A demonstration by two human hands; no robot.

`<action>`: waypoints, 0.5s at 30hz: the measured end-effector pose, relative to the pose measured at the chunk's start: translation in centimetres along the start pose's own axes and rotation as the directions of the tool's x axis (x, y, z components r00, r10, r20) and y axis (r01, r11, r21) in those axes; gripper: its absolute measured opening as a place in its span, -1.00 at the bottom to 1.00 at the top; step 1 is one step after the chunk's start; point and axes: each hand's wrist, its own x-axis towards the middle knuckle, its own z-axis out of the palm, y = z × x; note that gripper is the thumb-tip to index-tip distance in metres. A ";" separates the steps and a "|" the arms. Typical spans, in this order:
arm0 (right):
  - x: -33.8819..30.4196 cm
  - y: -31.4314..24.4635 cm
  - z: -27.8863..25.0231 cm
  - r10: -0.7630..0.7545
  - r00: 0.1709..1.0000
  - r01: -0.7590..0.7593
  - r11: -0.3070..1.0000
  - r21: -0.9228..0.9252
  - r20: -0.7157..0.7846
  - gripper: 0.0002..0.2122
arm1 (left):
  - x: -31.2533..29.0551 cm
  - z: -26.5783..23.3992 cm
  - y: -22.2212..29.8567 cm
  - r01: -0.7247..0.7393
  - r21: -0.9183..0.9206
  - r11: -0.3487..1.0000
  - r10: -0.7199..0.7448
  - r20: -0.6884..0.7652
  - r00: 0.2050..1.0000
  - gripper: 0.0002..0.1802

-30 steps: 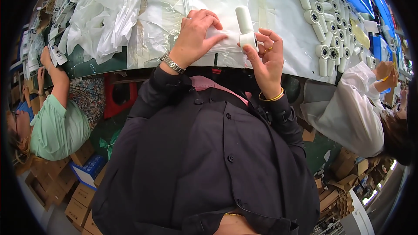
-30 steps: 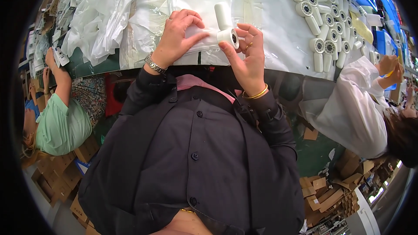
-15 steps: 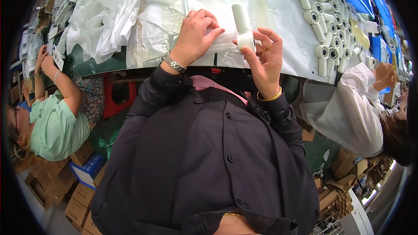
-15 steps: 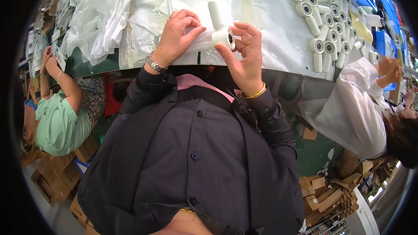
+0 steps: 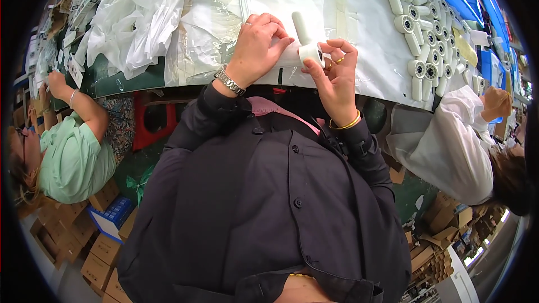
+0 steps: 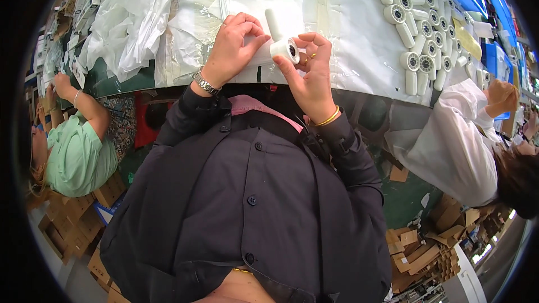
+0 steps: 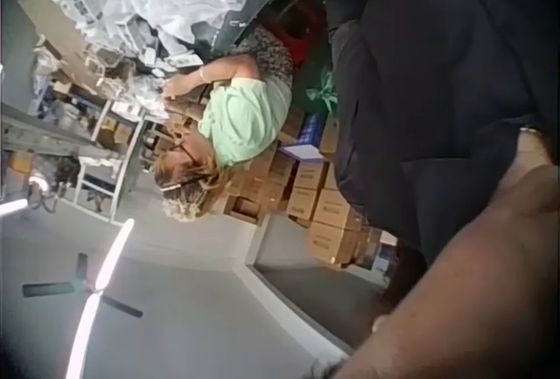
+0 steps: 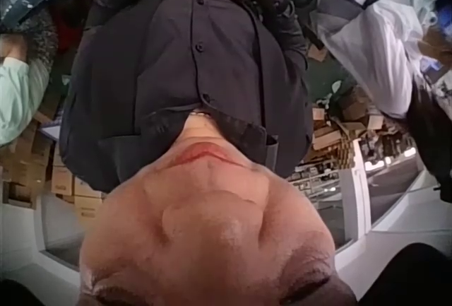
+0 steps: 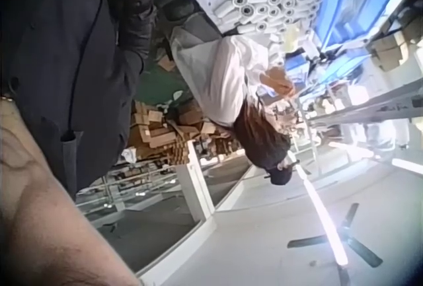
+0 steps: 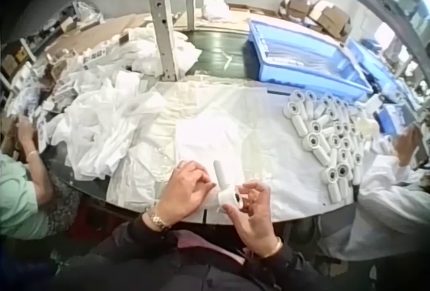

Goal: The person wraps white plastic components in white paper sheets and places them on the table. They then pick up white boxes, place the wrapped components inside, and set the boxes aside.

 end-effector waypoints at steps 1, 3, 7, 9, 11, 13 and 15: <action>-0.1 -0.1 0.0 0.033 0.999 -0.033 0.998 -0.049 -0.017 -0.48 | 0.0 0.0 0.0 -0.011 0.002 1.000 0.011 -0.014 1.000 -0.82; -0.3 0.2 0.2 0.025 1.000 -0.026 0.999 -0.044 -0.004 -0.49 | 0.0 0.0 -0.5 0.024 -0.036 0.999 -0.025 -0.039 0.999 -0.82; -0.6 -0.1 0.1 -0.014 1.000 0.016 0.997 -0.075 0.027 -0.51 | 0.3 -0.4 -0.8 0.124 -0.166 0.978 -0.137 -0.069 0.988 -0.82; -0.8 -0.7 -0.1 -0.061 0.997 0.067 0.987 -0.145 0.047 -0.50 | 0.4 -0.7 -0.8 0.198 -0.259 0.945 -0.215 -0.036 0.976 -0.81; -0.8 -1.0 -0.5 -0.112 0.992 0.124 0.968 -0.218 0.065 -0.48 | 0.5 -0.9 -0.9 0.204 -0.266 0.942 -0.220 -0.031 0.975 -0.80; -0.8 -1.3 -1.1 -0.203 0.974 0.228 0.905 -0.358 0.105 -0.44 | 0.6 -1.0 -0.9 0.216 -0.283 0.934 -0.229 -0.013 0.973 -0.80; -1.0 -1.6 -1.6 -0.225 0.962 0.270 0.847 -0.457 0.152 -0.43 | 0.6 -0.9 -1.1 0.217 -0.300 0.929 -0.232 -0.014 0.973 -0.80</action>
